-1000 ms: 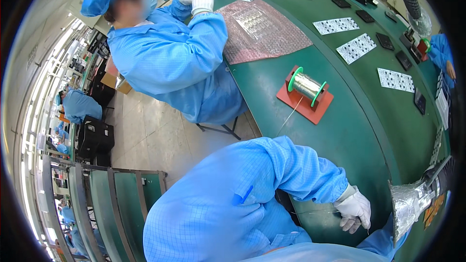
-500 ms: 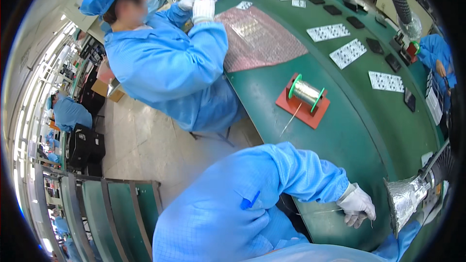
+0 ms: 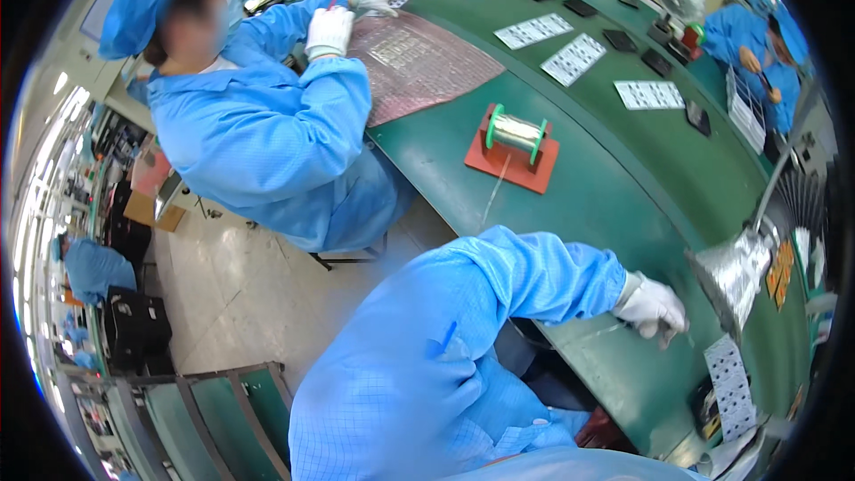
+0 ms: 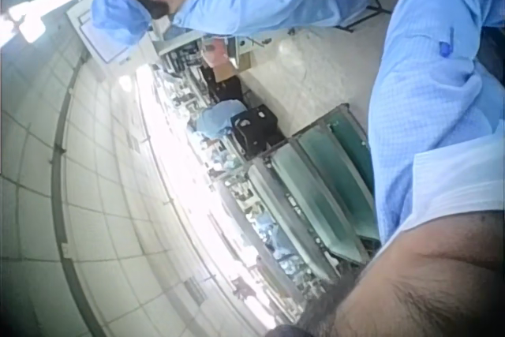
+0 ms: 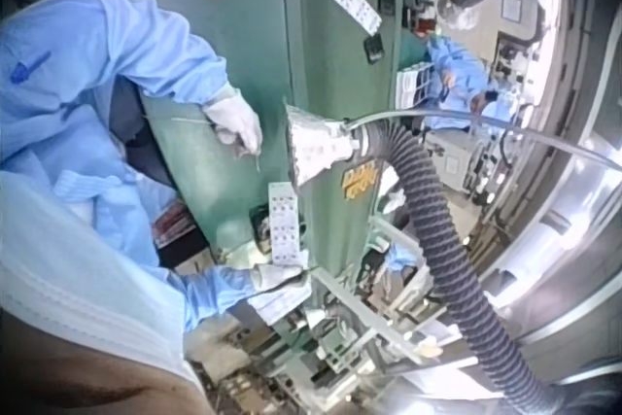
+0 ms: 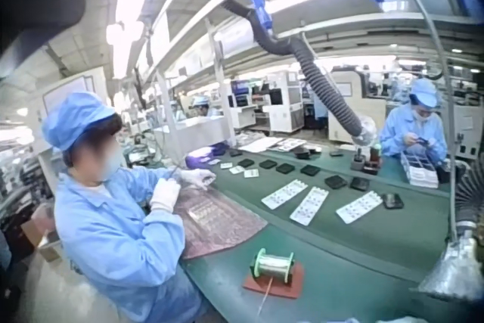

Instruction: The recorder uses a soldering iron to attach components to multiple printed circuit boards.

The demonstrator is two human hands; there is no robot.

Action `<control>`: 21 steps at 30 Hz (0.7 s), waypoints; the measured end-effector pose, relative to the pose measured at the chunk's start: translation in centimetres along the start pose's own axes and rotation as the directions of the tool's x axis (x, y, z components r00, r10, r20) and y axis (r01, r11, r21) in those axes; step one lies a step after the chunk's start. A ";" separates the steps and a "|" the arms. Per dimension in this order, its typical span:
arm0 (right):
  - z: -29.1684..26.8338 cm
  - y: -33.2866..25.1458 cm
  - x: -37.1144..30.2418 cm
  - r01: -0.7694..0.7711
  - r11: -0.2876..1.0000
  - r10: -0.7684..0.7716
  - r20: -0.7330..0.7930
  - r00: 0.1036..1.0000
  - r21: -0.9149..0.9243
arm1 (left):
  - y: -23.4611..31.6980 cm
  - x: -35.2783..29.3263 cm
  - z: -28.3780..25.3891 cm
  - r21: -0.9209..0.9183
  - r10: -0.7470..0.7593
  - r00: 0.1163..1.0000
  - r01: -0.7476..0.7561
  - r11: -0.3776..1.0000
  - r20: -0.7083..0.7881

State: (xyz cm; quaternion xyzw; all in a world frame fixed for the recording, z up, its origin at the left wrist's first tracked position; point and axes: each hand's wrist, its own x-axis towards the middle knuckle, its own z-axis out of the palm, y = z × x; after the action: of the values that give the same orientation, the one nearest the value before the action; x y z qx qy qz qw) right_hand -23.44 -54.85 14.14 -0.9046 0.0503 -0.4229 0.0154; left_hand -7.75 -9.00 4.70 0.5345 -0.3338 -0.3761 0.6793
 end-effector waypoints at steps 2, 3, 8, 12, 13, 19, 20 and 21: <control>-1.3 1.3 -4.2 -0.167 0.977 0.170 -0.016 0.985 0.131 | -1.4 1.4 -0.6 0.217 0.111 0.994 -0.113 0.970 0.020; 0.6 3.3 -8.6 -0.473 0.847 0.497 -0.046 0.866 0.241 | 1.1 0.1 -0.1 0.208 0.033 0.999 -0.035 0.977 0.013; 2.1 -13.3 -8.5 -0.452 0.809 0.497 -0.026 0.867 0.376 | -1.4 -1.2 1.6 0.767 0.635 0.749 -0.291 0.571 -0.189; 4.7 -19.0 -9.3 -0.474 0.654 0.524 0.099 0.846 0.589 | 0.4 -2.6 5.1 0.958 0.458 0.889 -0.147 0.248 0.018; 5.0 -21.2 -8.4 -0.288 0.784 0.333 0.020 0.943 0.549 | 0.4 -2.2 5.6 0.951 0.439 0.898 -0.167 0.259 0.039; 6.9 -21.5 -8.2 -0.326 0.817 0.194 0.305 0.932 0.476 | 0.9 -1.3 4.1 0.960 0.005 0.992 0.119 0.253 -0.124; 6.8 -21.3 -8.0 -0.327 0.813 0.204 0.291 0.935 0.481 | 1.2 -1.0 4.3 0.967 0.081 0.985 0.134 0.215 -0.154; 6.6 -21.5 -7.6 -0.349 0.819 0.238 0.284 0.929 0.455 | 1.3 -1.2 3.8 0.973 0.128 0.988 0.060 0.224 -0.090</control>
State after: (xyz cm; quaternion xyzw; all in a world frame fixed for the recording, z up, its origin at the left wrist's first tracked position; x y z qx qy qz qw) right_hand -21.54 -32.77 5.64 -0.8910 0.0772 -0.3139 0.3188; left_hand -11.43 -9.54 6.74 0.8601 -0.4545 -0.0301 0.2296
